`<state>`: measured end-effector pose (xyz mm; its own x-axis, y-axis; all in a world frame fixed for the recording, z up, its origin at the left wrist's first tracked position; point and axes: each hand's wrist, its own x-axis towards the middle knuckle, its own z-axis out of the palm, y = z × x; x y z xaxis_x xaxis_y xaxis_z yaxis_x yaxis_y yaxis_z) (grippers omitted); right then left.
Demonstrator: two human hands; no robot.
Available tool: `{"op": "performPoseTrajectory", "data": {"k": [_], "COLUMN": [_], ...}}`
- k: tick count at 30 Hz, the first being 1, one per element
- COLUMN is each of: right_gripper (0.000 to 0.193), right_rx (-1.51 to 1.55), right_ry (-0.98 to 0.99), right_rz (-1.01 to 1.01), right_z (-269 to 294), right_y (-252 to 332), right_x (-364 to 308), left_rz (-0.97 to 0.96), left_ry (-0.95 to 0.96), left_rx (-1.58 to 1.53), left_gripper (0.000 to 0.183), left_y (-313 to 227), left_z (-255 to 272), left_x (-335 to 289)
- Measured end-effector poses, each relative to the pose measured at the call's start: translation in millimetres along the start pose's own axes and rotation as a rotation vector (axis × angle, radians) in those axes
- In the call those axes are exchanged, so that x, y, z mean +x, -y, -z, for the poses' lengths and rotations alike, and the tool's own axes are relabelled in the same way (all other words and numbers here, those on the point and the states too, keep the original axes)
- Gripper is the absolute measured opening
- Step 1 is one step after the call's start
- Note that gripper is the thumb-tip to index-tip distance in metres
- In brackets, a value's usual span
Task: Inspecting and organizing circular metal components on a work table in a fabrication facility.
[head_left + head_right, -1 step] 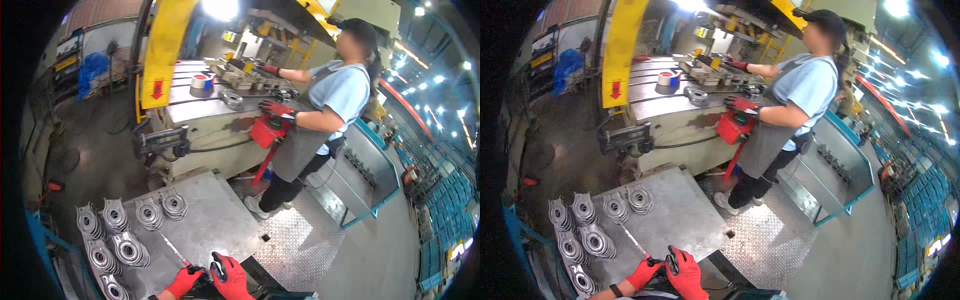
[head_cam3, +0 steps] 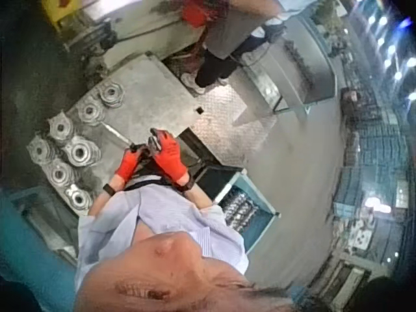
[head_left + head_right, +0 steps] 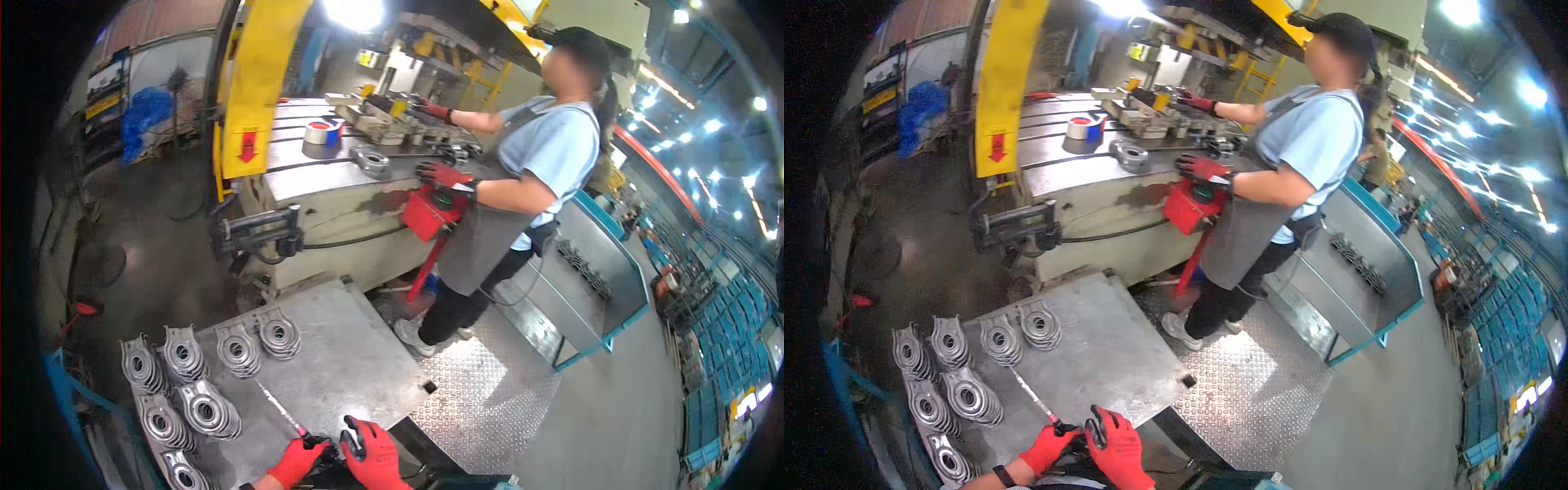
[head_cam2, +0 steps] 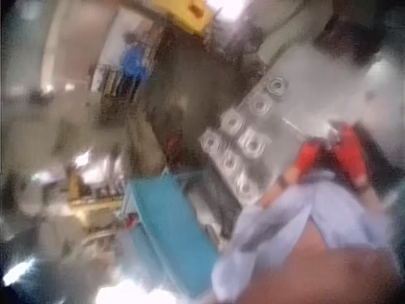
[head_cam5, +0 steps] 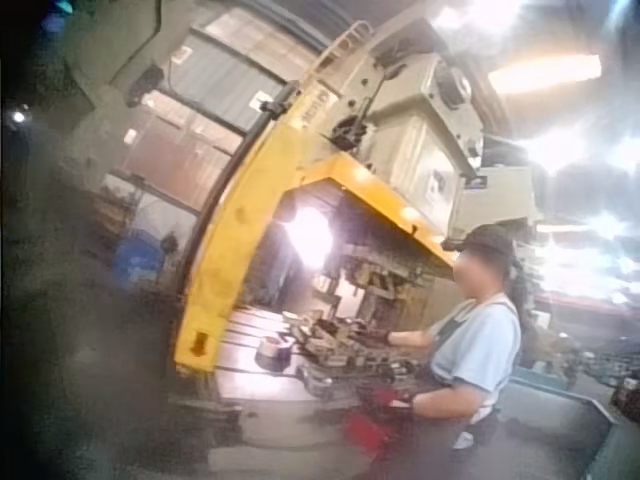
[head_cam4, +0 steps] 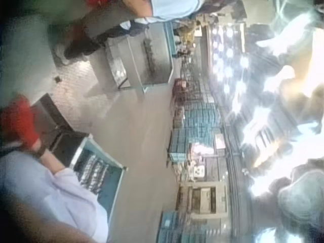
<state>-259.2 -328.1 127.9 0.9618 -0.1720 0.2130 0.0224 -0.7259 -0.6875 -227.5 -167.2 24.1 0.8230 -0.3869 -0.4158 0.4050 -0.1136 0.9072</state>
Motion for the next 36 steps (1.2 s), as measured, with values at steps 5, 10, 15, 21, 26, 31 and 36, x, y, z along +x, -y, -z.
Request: {"op": "performPoseTrajectory", "data": {"k": [5,10,15,21,26,31,36], "right_gripper": [0.047,0.04,0.04,0.043,0.038,0.044,0.043], "right_rx": [-0.107,-0.008,0.086,0.053,0.191,0.25,0.284], "right_ry": [0.086,0.242,0.188,0.201,0.173,0.302,0.321], "right_rz": [-0.003,0.048,0.083,0.063,-0.043,-0.098,-0.184], "right_z": [-53,-70,-76,-89,-72,-84,-73], "right_y": [-36,-29,-12,-26,3,-1,-13], "right_x": [-19,-25,-25,-26,-16,-11,-13], "left_rz": [-0.128,-0.601,-0.447,-0.516,-0.556,-0.699,-0.478], "left_ry": [0.048,0.173,0.224,0.255,0.248,0.17,0.334], "left_rx": [0.324,0.87,0.378,0.607,0.611,0.666,0.713], "left_gripper": [0.015,0.021,0.033,0.033,0.034,0.035,0.033], "left_y": [42,146,206,157,158,187,80], "left_z": [10,24,25,11,11,20,-2], "left_x": [6,39,56,46,42,39,13]}}
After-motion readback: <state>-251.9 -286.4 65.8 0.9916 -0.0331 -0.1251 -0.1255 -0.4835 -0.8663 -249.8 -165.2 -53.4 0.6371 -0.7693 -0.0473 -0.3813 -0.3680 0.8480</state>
